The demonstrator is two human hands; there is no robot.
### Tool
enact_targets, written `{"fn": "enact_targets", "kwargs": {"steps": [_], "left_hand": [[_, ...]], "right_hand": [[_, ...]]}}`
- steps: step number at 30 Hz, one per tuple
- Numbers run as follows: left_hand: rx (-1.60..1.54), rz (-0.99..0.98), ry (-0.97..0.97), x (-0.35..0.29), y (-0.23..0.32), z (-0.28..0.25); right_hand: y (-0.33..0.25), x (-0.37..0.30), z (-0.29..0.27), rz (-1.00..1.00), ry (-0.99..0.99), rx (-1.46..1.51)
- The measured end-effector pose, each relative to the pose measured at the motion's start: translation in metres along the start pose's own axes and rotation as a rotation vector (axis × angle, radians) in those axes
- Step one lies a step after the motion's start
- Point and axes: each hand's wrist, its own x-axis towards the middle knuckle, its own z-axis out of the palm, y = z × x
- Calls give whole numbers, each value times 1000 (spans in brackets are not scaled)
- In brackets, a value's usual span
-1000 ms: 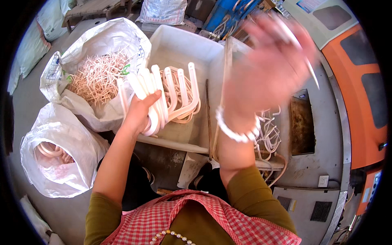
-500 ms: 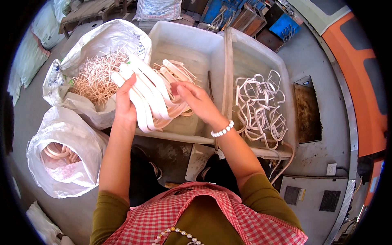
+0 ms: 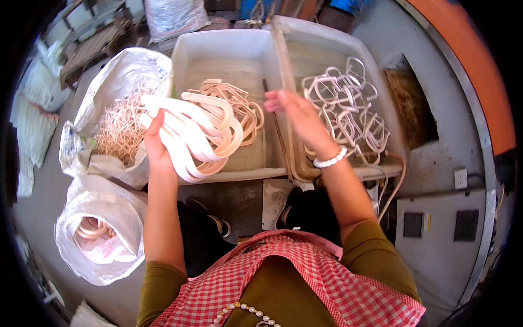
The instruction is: The person assembles plastic hangers by inserting white hooks into pink hanger bodies. They pick up hanger bodies from a bin, insert hooks, and place the completed hangers into a white sack. The process is repeated continuously.
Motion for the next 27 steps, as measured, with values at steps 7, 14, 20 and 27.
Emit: {"fn": "enact_targets", "kwargs": {"steps": [7,14,20,27], "left_hand": [[122,-64,-244,14,7,-21],[249,-91,2,18,-43,24],[360,-71,30,27,-61,15],[390,-47,132,36,-81,20]], "right_hand": [[4,-58,-134,130,214,-248],[170,-172,-170,510,234,-831],[246,-207,-116,763,272,-667],[245,-170,-141,394,592,249]]}}
